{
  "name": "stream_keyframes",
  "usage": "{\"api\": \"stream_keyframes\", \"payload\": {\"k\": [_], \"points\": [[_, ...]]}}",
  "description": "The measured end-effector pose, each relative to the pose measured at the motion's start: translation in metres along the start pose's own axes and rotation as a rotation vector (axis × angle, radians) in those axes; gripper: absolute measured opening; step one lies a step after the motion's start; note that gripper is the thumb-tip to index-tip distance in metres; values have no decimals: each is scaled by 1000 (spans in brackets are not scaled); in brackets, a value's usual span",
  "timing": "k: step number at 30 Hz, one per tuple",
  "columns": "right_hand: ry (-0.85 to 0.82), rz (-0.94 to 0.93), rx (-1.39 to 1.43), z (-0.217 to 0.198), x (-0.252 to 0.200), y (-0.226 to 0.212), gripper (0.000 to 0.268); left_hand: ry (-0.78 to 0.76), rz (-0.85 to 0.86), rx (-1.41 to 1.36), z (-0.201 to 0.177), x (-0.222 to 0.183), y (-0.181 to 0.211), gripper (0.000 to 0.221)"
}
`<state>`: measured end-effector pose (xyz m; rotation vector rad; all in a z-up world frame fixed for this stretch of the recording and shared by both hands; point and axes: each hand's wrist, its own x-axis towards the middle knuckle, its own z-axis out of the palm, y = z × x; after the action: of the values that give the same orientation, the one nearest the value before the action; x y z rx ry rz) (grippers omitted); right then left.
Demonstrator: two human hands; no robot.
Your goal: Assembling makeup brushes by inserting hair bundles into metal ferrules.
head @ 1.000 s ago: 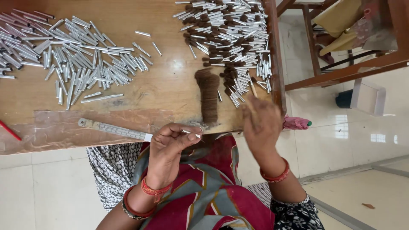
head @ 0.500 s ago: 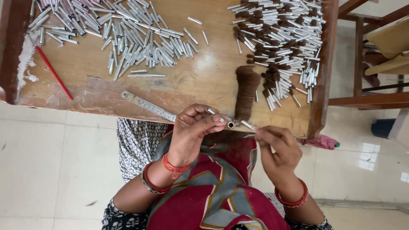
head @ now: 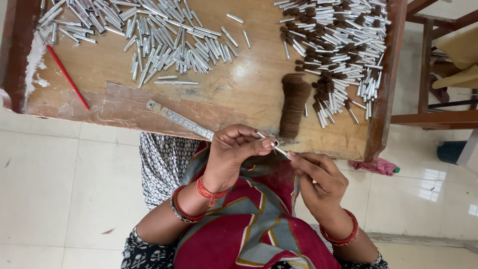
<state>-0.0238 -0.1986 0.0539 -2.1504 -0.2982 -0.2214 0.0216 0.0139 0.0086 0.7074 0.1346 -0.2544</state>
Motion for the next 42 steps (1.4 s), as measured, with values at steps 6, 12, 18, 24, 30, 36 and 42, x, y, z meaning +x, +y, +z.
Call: {"api": "stream_keyframes", "payload": {"k": [6,12,18,24,30,36,42], "points": [[0,30,47,3,0,-2,41,-40,54,58,0,0,-5,16],[76,144,-62,-16,13,4,41,-65,213,220,-1,5,-1,22],[254,101,-575,-32,56,4,37,-88,278,510,4,2,2,21],[110,22,-48,-17,39,2,16,-106,262,662,19,-5,5,20],[-158,175,340,-1,43,1,16,-119,305,754,19,-10,4,19],[-144,168,302,1,40,-2,11,-125,311,791,21,-12,4,20],[-123,199,306,0,39,-4,8,-140,297,736,19,-13,-2,21]]}}
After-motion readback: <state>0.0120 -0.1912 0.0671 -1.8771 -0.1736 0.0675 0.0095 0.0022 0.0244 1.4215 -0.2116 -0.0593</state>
